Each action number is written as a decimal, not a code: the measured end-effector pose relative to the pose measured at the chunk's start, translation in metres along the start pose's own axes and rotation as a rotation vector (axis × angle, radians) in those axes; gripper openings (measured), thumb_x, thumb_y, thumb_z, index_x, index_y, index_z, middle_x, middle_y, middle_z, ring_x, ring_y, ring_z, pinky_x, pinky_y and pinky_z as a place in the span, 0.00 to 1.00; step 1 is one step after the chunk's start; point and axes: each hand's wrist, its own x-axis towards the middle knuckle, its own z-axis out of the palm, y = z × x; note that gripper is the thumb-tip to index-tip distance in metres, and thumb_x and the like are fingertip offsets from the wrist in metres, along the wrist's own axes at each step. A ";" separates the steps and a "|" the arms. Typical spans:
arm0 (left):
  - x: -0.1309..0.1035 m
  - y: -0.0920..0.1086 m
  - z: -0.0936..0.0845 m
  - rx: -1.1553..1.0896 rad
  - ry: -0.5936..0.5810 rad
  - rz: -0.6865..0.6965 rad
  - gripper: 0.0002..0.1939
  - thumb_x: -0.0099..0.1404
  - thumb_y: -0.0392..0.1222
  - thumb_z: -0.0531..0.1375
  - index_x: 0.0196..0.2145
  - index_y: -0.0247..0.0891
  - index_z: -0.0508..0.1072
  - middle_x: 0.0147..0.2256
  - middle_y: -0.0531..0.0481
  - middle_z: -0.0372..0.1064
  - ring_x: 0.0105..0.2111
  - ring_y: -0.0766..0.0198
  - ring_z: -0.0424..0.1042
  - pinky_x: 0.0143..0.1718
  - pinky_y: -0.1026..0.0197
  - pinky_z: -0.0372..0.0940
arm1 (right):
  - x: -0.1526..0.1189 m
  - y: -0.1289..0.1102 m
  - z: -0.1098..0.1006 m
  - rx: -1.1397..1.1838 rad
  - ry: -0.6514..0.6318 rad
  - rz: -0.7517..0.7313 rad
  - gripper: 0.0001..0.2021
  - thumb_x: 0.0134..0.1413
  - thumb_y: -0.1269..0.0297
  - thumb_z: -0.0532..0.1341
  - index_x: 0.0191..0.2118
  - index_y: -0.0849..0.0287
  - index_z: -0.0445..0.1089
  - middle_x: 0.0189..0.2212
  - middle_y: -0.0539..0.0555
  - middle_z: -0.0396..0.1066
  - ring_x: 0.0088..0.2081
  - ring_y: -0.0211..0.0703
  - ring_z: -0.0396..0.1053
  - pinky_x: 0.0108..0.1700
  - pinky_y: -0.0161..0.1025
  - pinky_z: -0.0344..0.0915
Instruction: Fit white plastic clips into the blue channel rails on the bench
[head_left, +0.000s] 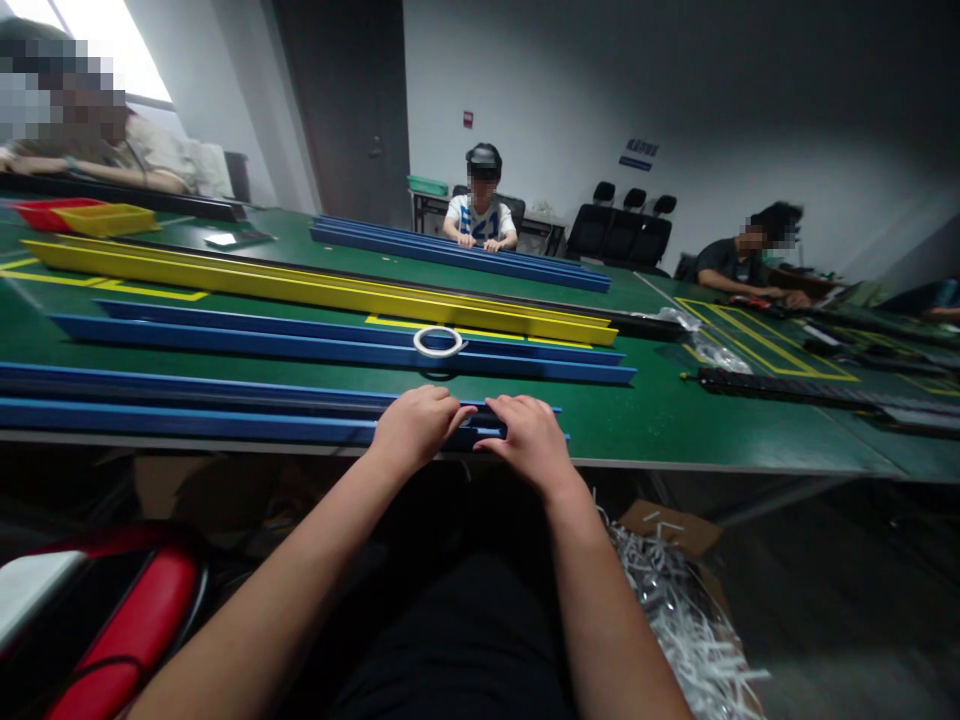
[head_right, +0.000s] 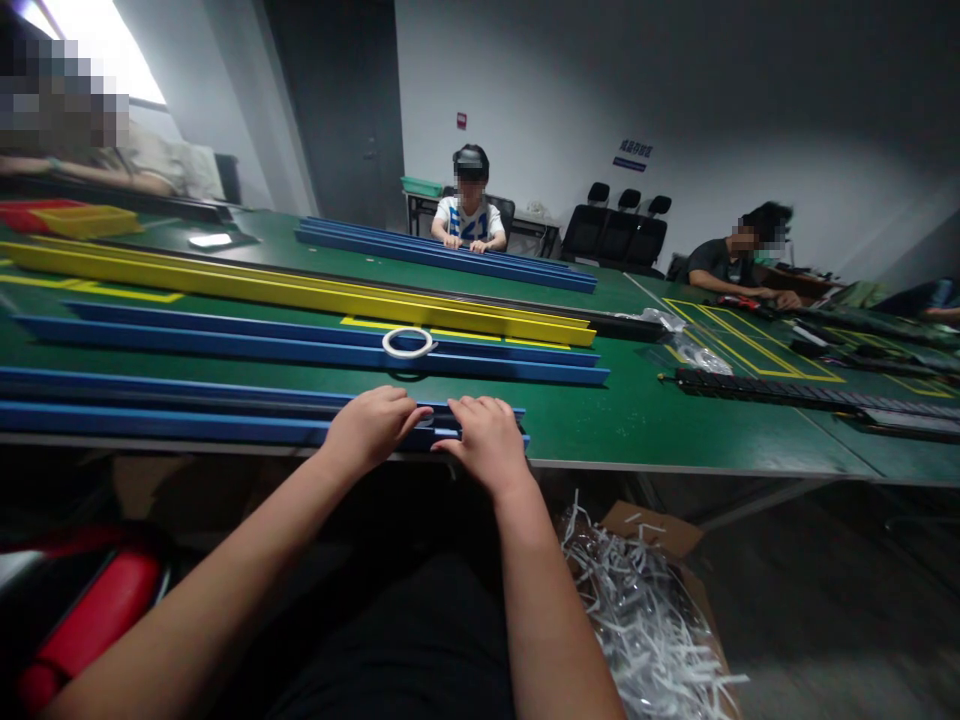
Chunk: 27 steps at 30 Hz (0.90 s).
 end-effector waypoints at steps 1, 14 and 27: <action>0.001 0.003 0.001 0.001 0.011 0.002 0.21 0.71 0.52 0.49 0.28 0.39 0.73 0.28 0.47 0.69 0.33 0.59 0.69 0.36 0.57 0.60 | -0.001 0.003 -0.001 -0.003 0.000 0.002 0.35 0.43 0.50 0.72 0.58 0.54 0.66 0.50 0.57 0.72 0.51 0.52 0.66 0.55 0.50 0.58; 0.040 0.069 0.021 -0.353 0.072 -0.104 0.18 0.71 0.53 0.50 0.30 0.39 0.69 0.32 0.48 0.69 0.35 0.61 0.68 0.36 0.60 0.59 | -0.033 0.070 -0.032 -0.012 -0.058 0.153 0.31 0.46 0.51 0.70 0.57 0.49 0.67 0.52 0.55 0.72 0.54 0.51 0.66 0.58 0.53 0.57; 0.034 0.040 -0.016 -0.697 0.118 -0.372 0.18 0.69 0.56 0.49 0.35 0.40 0.69 0.25 0.53 0.67 0.26 0.64 0.67 0.31 0.62 0.61 | -0.011 0.008 0.000 -0.122 0.066 0.165 0.34 0.52 0.37 0.59 0.58 0.55 0.65 0.53 0.60 0.70 0.54 0.54 0.64 0.61 0.56 0.51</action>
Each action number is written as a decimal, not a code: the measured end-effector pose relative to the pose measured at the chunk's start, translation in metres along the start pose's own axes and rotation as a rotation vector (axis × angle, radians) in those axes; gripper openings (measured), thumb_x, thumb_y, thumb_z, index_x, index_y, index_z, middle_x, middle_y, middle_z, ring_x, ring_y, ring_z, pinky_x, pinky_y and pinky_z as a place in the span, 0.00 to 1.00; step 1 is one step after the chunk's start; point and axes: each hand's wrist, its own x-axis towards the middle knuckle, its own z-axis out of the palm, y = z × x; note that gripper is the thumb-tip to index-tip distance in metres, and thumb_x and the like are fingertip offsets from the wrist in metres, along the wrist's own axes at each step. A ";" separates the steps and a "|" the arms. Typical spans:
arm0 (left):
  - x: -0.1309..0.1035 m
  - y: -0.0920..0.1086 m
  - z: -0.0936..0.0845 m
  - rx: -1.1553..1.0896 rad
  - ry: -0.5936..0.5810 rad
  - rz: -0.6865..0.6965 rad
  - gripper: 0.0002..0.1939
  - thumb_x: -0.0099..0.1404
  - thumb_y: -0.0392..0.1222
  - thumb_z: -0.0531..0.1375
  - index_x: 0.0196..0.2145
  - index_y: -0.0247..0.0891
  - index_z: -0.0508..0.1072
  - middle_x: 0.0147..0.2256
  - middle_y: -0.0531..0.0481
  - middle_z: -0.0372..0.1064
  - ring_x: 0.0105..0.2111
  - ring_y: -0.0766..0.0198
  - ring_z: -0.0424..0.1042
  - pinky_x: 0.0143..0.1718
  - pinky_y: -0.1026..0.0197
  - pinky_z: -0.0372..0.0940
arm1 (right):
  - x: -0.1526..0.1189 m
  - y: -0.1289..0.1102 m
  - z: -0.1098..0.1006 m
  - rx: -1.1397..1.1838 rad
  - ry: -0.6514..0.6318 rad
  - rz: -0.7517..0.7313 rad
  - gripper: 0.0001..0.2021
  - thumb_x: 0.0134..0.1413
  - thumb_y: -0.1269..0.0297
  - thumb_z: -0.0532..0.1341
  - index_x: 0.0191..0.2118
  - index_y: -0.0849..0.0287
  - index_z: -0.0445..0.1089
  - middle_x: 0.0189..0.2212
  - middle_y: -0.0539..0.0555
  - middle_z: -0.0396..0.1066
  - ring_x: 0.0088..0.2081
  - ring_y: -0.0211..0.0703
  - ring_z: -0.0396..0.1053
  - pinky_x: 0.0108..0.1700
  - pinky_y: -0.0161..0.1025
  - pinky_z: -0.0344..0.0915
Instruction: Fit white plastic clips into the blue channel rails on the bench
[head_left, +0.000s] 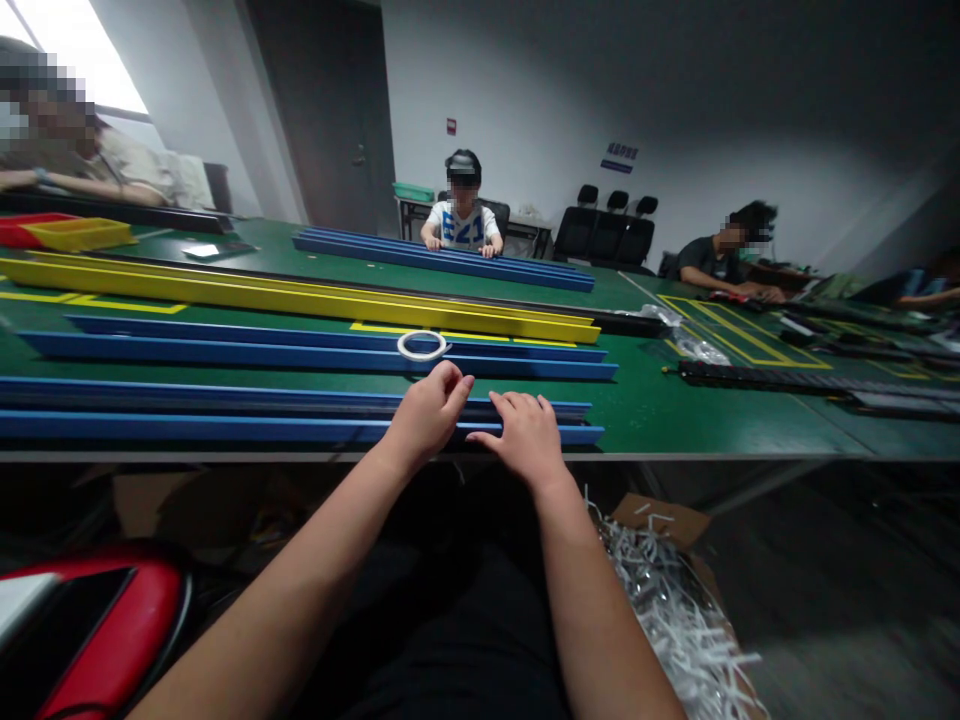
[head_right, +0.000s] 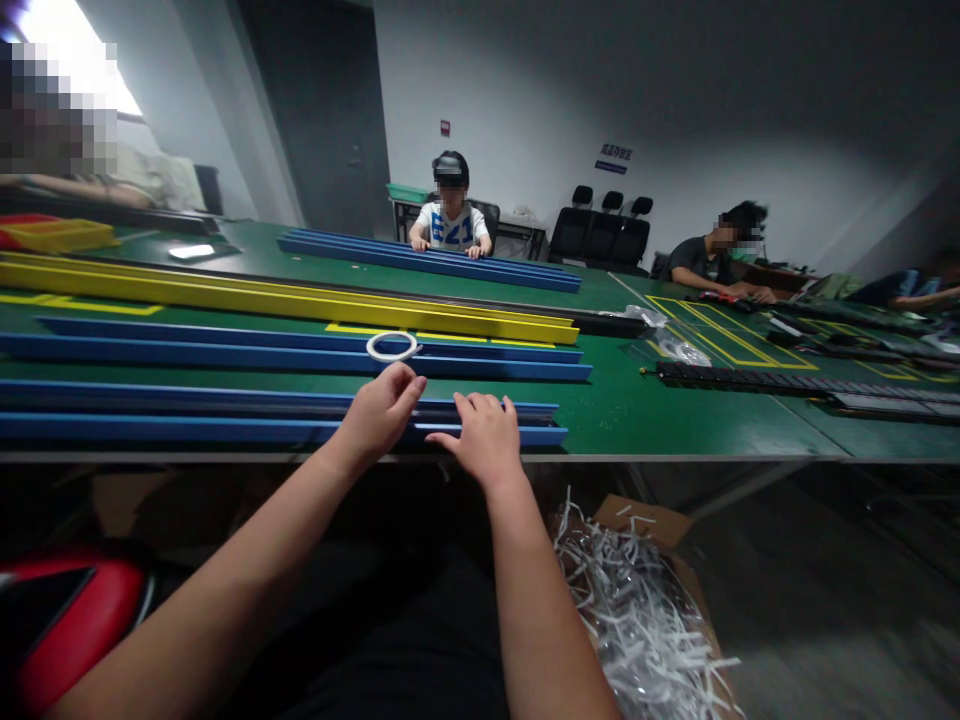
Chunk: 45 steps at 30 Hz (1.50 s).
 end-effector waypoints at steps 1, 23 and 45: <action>-0.002 -0.001 -0.004 0.162 -0.010 0.032 0.16 0.69 0.55 0.51 0.39 0.41 0.70 0.29 0.51 0.70 0.29 0.63 0.69 0.32 0.62 0.60 | 0.000 0.000 0.002 -0.004 0.010 0.000 0.34 0.52 0.36 0.59 0.57 0.55 0.66 0.52 0.60 0.71 0.53 0.54 0.65 0.60 0.55 0.52; -0.003 -0.012 -0.026 0.739 -0.344 -0.005 0.24 0.68 0.57 0.49 0.32 0.38 0.77 0.35 0.38 0.76 0.36 0.52 0.74 0.38 0.56 0.64 | -0.016 0.096 -0.027 -0.008 -0.116 0.188 0.33 0.46 0.39 0.64 0.54 0.52 0.69 0.53 0.58 0.71 0.55 0.57 0.64 0.61 0.64 0.45; 0.010 -0.035 -0.029 -0.423 0.125 -0.282 0.21 0.60 0.57 0.58 0.22 0.39 0.60 0.25 0.49 0.71 0.27 0.64 0.71 0.30 0.63 0.62 | -0.010 0.067 -0.009 0.013 0.051 0.017 0.32 0.50 0.37 0.61 0.52 0.57 0.71 0.48 0.59 0.74 0.50 0.52 0.68 0.57 0.47 0.56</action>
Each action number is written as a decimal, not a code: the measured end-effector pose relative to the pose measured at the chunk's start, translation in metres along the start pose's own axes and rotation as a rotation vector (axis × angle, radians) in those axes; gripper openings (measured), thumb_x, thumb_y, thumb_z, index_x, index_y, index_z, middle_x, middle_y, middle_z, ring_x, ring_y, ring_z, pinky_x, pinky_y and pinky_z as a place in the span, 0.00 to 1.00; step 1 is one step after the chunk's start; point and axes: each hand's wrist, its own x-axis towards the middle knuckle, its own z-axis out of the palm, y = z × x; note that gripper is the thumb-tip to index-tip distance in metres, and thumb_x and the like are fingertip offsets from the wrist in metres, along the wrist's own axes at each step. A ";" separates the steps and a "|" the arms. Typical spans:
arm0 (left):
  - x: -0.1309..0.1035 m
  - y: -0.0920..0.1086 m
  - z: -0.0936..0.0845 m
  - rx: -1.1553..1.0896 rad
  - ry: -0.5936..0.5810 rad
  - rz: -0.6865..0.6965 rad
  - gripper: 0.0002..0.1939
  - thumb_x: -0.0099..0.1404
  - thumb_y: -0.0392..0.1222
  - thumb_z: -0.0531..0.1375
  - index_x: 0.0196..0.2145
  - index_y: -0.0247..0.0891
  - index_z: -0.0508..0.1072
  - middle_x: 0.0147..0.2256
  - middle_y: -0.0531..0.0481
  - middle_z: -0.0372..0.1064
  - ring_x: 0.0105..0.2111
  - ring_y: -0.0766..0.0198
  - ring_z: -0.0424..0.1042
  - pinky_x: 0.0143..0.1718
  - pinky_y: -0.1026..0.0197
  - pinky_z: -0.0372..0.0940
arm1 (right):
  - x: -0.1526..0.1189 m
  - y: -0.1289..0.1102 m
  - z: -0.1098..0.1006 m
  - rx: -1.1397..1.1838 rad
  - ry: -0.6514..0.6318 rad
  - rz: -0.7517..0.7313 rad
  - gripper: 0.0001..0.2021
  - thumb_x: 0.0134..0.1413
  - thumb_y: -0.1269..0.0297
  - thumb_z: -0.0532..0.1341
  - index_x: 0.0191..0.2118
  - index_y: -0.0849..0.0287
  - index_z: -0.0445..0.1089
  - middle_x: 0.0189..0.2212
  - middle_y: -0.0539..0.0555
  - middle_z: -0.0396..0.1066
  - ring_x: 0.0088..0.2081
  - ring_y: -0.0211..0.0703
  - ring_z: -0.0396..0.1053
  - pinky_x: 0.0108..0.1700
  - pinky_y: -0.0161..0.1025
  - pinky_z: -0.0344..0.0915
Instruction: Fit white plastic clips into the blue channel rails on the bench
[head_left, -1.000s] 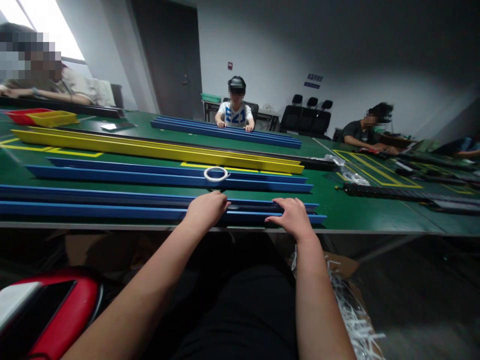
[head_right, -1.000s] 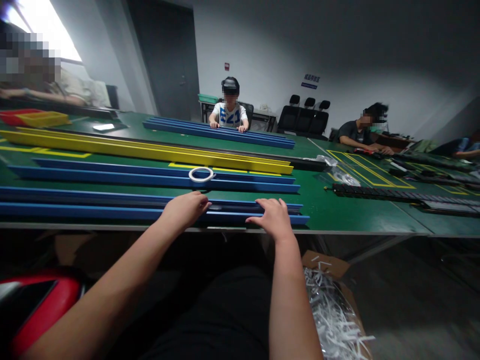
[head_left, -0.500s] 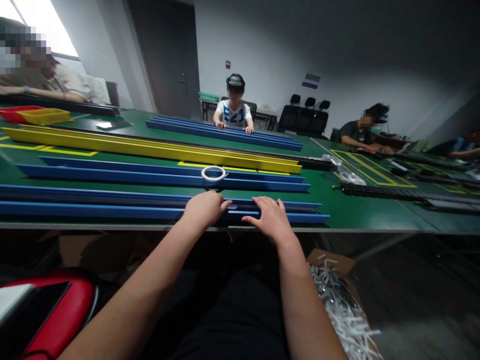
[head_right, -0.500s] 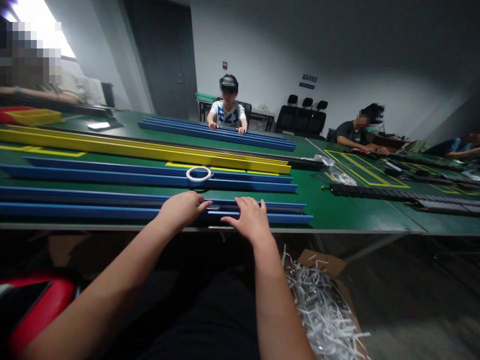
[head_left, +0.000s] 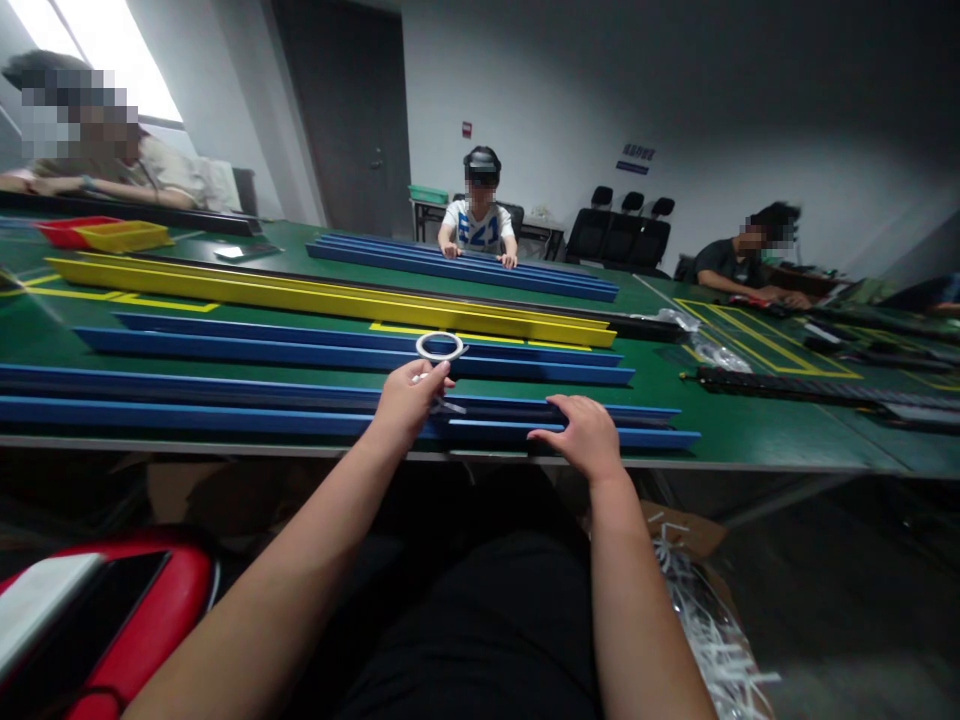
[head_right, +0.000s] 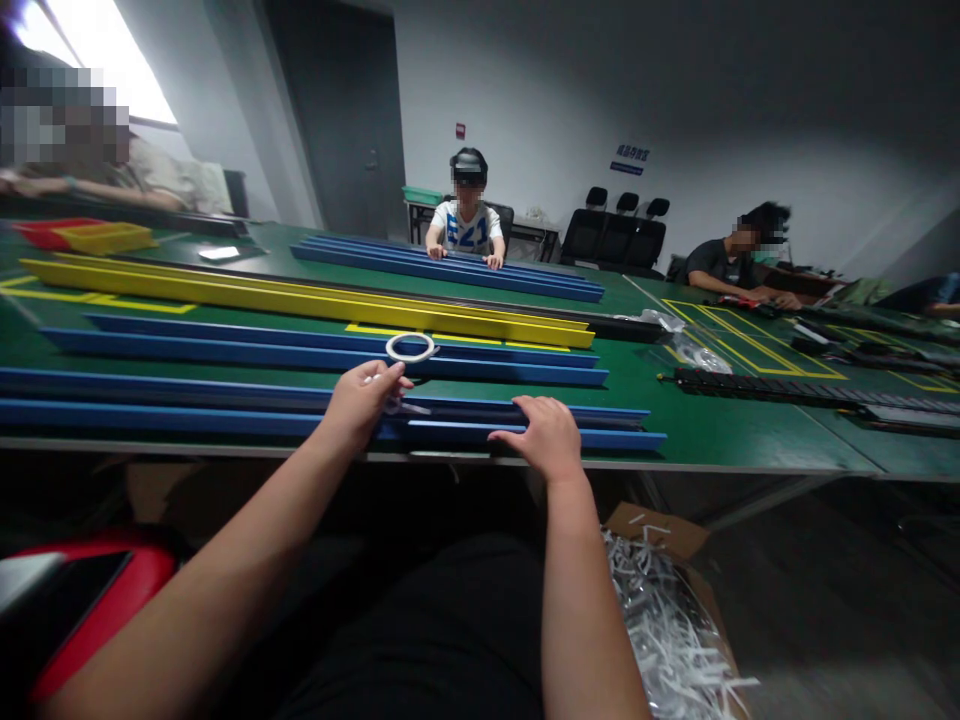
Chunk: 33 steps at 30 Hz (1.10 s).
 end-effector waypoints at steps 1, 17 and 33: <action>0.001 0.000 0.000 -0.013 0.035 -0.023 0.21 0.61 0.57 0.57 0.22 0.40 0.58 0.22 0.51 0.69 0.25 0.64 0.70 0.29 0.63 0.62 | -0.001 0.007 -0.003 0.000 -0.007 0.008 0.32 0.50 0.37 0.61 0.52 0.57 0.71 0.48 0.59 0.74 0.50 0.53 0.68 0.56 0.47 0.57; -0.006 0.008 -0.010 1.133 -0.314 0.042 0.23 0.63 0.62 0.53 0.28 0.43 0.78 0.29 0.41 0.76 0.31 0.53 0.74 0.34 0.58 0.62 | 0.007 -0.056 0.009 -0.055 0.005 0.080 0.31 0.59 0.36 0.50 0.54 0.57 0.67 0.53 0.61 0.69 0.55 0.55 0.62 0.60 0.52 0.49; 0.004 -0.009 -0.010 0.625 -0.103 0.119 0.16 0.65 0.55 0.55 0.37 0.44 0.76 0.32 0.50 0.76 0.32 0.60 0.72 0.32 0.62 0.59 | 0.010 -0.030 0.022 -0.109 0.179 0.226 0.21 0.68 0.58 0.45 0.37 0.57 0.74 0.32 0.57 0.75 0.37 0.46 0.69 0.47 0.42 0.55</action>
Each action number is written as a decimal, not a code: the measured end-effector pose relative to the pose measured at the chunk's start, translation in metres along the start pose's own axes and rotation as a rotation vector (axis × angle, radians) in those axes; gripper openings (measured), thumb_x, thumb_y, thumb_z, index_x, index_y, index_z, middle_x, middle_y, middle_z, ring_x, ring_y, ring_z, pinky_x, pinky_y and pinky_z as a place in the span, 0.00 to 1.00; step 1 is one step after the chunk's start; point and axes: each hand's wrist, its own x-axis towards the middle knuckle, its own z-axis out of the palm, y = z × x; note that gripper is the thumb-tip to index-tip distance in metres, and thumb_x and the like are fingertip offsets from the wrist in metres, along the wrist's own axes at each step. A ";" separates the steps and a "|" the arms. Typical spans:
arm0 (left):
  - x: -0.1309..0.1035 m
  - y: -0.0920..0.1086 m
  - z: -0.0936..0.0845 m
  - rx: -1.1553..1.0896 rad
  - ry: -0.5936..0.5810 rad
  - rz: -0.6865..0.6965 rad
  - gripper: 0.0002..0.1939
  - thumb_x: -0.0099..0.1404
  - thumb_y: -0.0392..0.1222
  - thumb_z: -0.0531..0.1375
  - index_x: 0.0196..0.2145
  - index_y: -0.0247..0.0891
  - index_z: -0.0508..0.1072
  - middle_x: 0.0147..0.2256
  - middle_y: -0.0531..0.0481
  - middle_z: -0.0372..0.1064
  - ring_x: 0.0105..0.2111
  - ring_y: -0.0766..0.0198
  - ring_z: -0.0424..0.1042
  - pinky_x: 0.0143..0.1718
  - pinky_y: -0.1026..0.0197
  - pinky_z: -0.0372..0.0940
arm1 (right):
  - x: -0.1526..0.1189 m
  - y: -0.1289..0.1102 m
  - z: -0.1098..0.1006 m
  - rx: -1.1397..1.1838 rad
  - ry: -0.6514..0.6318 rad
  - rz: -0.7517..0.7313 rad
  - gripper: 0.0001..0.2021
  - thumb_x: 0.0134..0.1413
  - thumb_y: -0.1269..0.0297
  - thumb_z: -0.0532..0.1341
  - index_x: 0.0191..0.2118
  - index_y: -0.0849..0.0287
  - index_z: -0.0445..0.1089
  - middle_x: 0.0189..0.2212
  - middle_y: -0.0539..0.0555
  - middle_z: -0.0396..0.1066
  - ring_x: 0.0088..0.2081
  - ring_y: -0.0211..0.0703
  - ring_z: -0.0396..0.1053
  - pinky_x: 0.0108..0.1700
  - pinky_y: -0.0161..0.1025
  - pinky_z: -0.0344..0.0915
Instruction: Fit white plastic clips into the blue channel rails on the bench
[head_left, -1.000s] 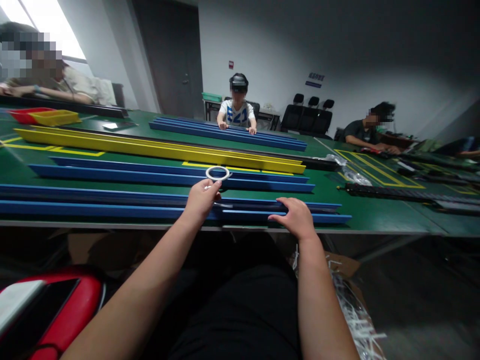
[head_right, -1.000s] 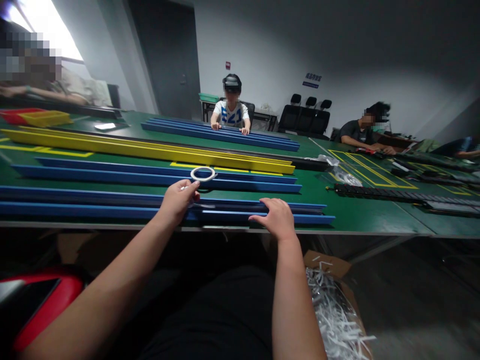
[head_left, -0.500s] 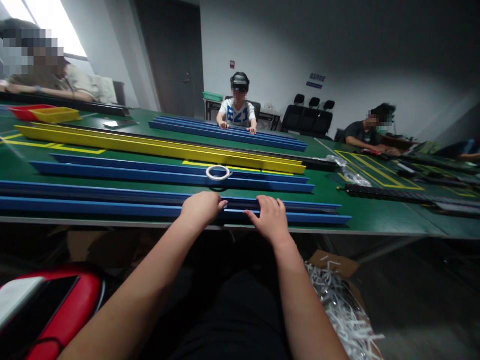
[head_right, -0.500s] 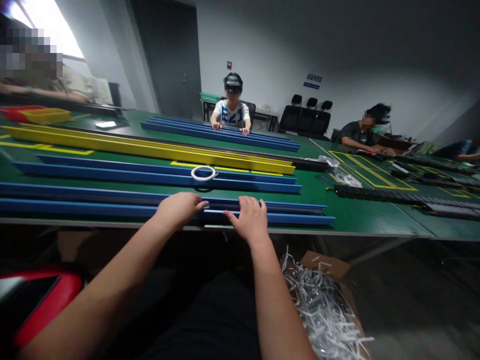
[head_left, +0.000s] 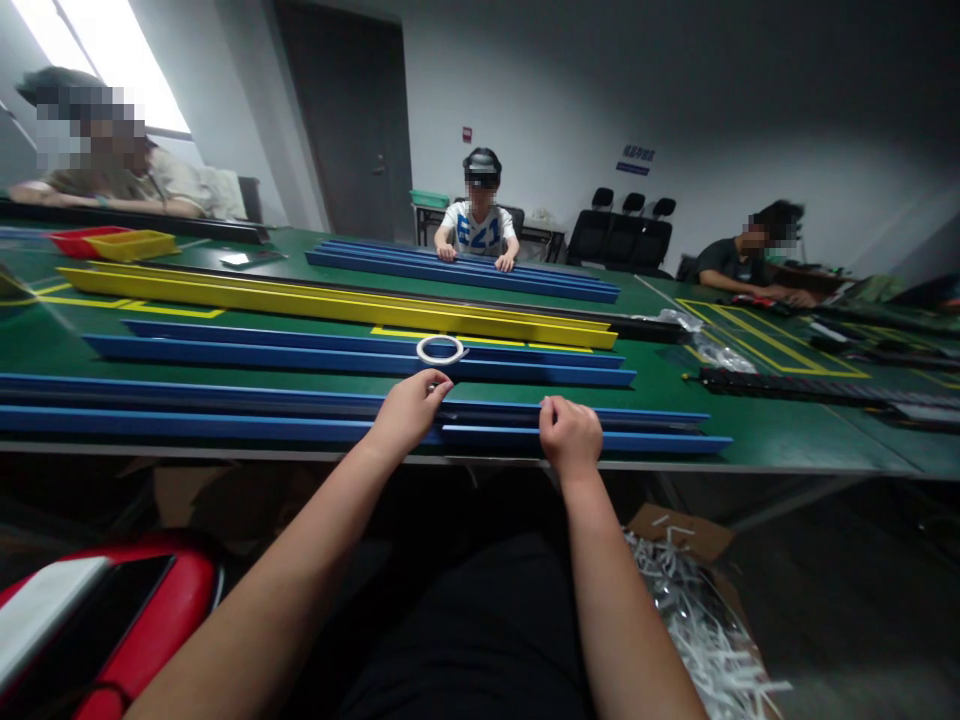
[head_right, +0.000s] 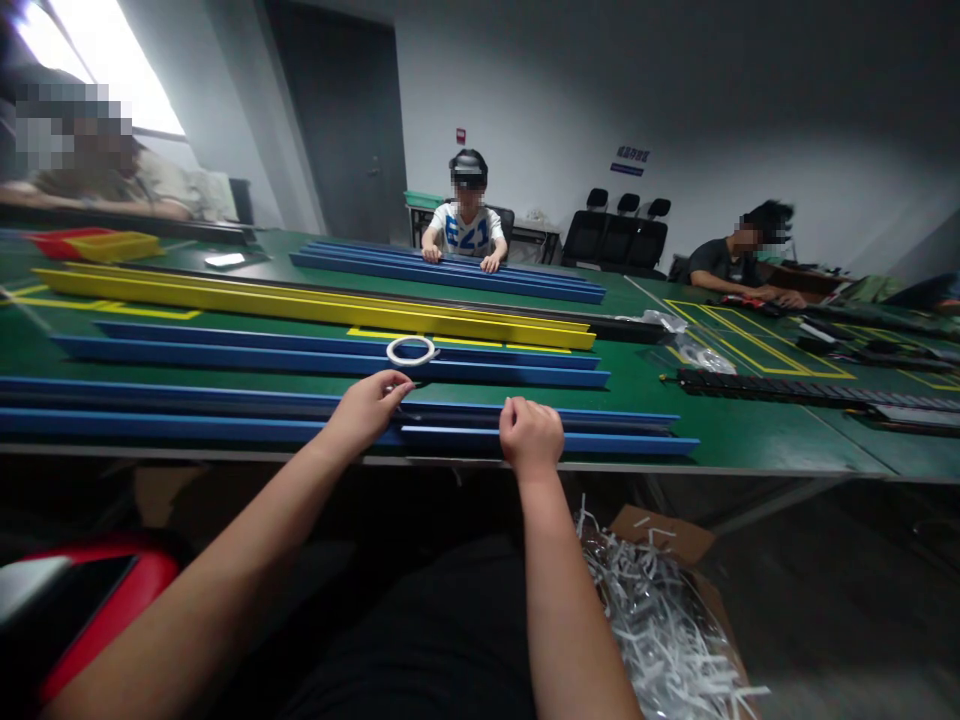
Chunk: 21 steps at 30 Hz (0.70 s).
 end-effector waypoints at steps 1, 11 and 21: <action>-0.001 0.001 0.000 0.032 0.019 0.003 0.16 0.65 0.56 0.55 0.37 0.44 0.76 0.31 0.50 0.75 0.31 0.60 0.72 0.31 0.61 0.58 | 0.000 0.008 -0.002 -0.014 0.008 0.026 0.21 0.68 0.58 0.45 0.37 0.57 0.74 0.31 0.56 0.75 0.36 0.46 0.69 0.46 0.42 0.55; -0.016 0.007 -0.007 0.520 -0.026 0.061 0.30 0.59 0.72 0.52 0.30 0.41 0.72 0.29 0.45 0.74 0.29 0.58 0.71 0.27 0.61 0.53 | 0.004 0.062 -0.016 -0.050 0.004 0.138 0.19 0.66 0.59 0.48 0.36 0.58 0.75 0.31 0.56 0.75 0.36 0.45 0.69 0.45 0.41 0.54; -0.003 0.005 -0.013 0.424 -0.376 0.032 0.32 0.57 0.74 0.50 0.27 0.43 0.75 0.25 0.46 0.73 0.26 0.58 0.69 0.26 0.61 0.53 | -0.006 -0.023 -0.016 0.134 0.039 -0.094 0.16 0.65 0.57 0.52 0.52 0.52 0.72 0.53 0.52 0.72 0.57 0.49 0.61 0.60 0.48 0.47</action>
